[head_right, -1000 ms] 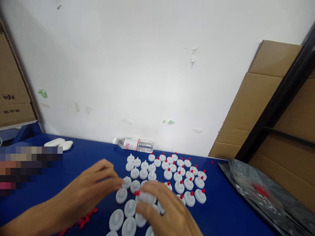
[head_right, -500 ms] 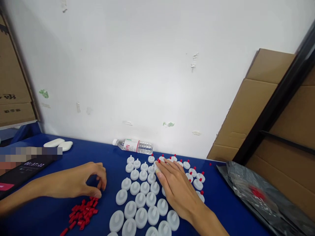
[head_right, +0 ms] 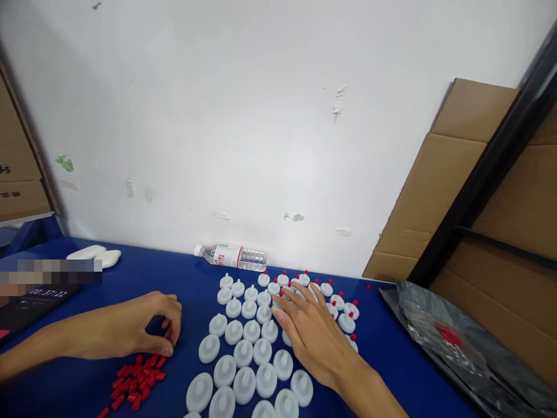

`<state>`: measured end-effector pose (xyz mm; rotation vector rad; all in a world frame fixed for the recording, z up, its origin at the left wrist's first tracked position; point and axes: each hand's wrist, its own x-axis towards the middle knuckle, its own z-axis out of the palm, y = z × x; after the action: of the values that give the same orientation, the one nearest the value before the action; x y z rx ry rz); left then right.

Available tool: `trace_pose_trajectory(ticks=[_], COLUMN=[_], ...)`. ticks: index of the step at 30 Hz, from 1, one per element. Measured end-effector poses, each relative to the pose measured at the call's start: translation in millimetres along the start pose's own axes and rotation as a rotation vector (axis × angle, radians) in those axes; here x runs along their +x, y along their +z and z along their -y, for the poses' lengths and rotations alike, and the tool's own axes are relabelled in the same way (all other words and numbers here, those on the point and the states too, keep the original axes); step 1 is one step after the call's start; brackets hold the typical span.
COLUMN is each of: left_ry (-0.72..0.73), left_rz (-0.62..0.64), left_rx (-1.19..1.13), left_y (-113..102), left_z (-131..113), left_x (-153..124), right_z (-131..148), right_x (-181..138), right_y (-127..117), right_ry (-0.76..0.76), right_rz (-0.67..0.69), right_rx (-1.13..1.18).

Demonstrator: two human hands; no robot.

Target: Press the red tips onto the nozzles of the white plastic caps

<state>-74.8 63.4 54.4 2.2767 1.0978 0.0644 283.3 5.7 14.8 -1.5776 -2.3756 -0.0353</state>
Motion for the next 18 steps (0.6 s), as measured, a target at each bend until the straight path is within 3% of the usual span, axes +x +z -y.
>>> trace_pose_trajectory(ticks=[4, 11, 18], left_ry=[0.048, 0.087, 0.124], left_rz=[-0.028, -0.12, -0.182], left_rx=[0.001, 0.021, 0.021], left_y=[4.1, 12.8, 18.9], left_z=[6.8, 15.5, 14.7], left_x=[2.5, 13.6, 15.5], right_z=[2.2, 15.3, 13.2], right_x=[2.8, 27.1, 36.6], right_y=[-4.0, -11.0, -12.7], right_ry=[-0.055, -0.17, -0.217], right_rz=[-0.128, 0.026, -0.087], right_rx=[-0.014, 0.024, 0.02])
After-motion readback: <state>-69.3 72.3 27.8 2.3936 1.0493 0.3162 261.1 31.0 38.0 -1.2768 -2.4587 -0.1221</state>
